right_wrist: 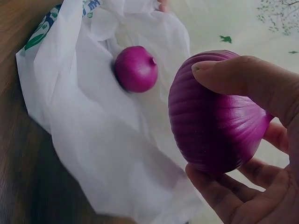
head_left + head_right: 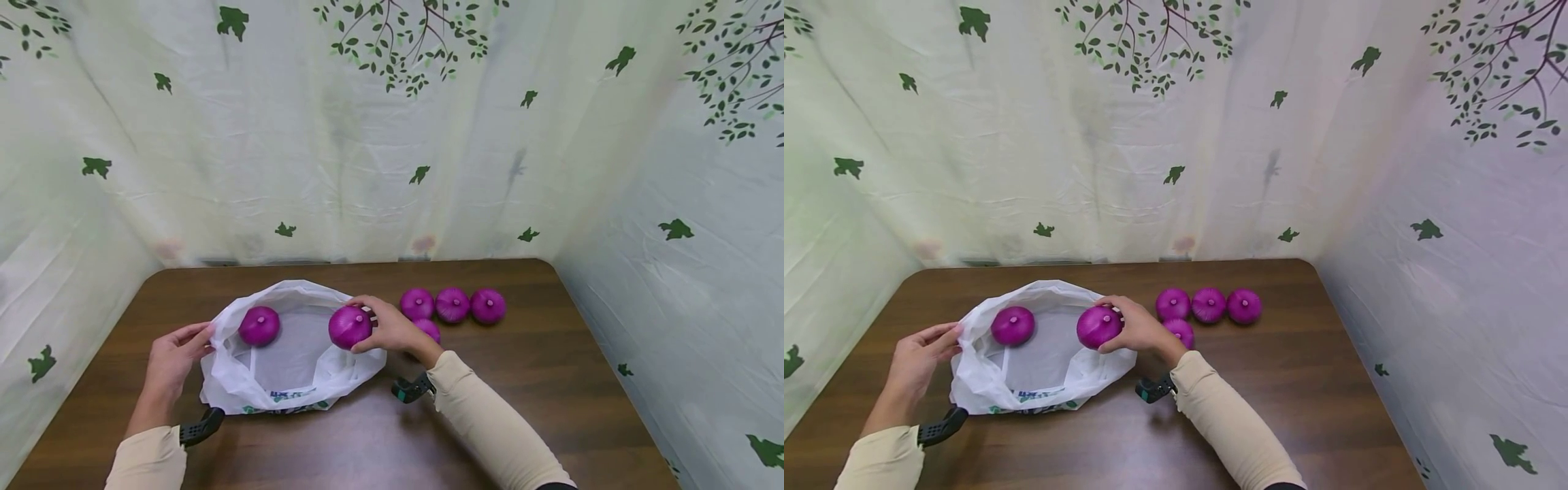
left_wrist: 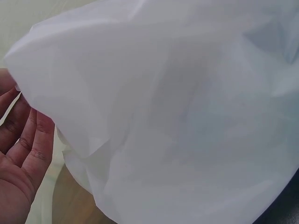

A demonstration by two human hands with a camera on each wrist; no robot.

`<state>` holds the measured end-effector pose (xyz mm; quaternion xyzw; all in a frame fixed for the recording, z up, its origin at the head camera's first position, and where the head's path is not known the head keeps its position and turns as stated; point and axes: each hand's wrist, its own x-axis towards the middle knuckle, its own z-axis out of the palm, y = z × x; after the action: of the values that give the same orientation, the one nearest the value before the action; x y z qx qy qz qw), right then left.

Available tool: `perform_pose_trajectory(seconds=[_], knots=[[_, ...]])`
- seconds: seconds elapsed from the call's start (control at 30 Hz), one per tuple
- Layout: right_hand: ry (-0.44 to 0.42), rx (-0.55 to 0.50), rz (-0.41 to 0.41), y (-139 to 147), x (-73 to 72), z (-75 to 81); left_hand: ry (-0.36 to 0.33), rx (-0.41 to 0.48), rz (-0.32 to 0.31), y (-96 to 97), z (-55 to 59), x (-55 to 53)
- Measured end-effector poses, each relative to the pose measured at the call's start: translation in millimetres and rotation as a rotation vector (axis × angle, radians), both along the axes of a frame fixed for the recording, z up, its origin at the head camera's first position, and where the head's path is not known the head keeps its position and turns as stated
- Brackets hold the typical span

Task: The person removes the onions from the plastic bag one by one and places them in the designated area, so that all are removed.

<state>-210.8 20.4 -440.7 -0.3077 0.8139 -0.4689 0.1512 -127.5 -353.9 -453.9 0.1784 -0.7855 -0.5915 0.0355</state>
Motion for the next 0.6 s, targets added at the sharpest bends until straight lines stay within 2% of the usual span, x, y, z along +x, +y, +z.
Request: perform_pose_trajectory(seconds=[0.3, 0.6], knots=[[-0.048, -0.099, -0.001, 22.3, 1.2, -0.7, -0.009, 0.015, 0.005, 1.6, 0.3, -1.9], [-0.011, -0.086, 0.002, 45.4, -0.7, -0.8, -0.001, 0.013, 0.0, 1.3, -0.9, -1.9]])
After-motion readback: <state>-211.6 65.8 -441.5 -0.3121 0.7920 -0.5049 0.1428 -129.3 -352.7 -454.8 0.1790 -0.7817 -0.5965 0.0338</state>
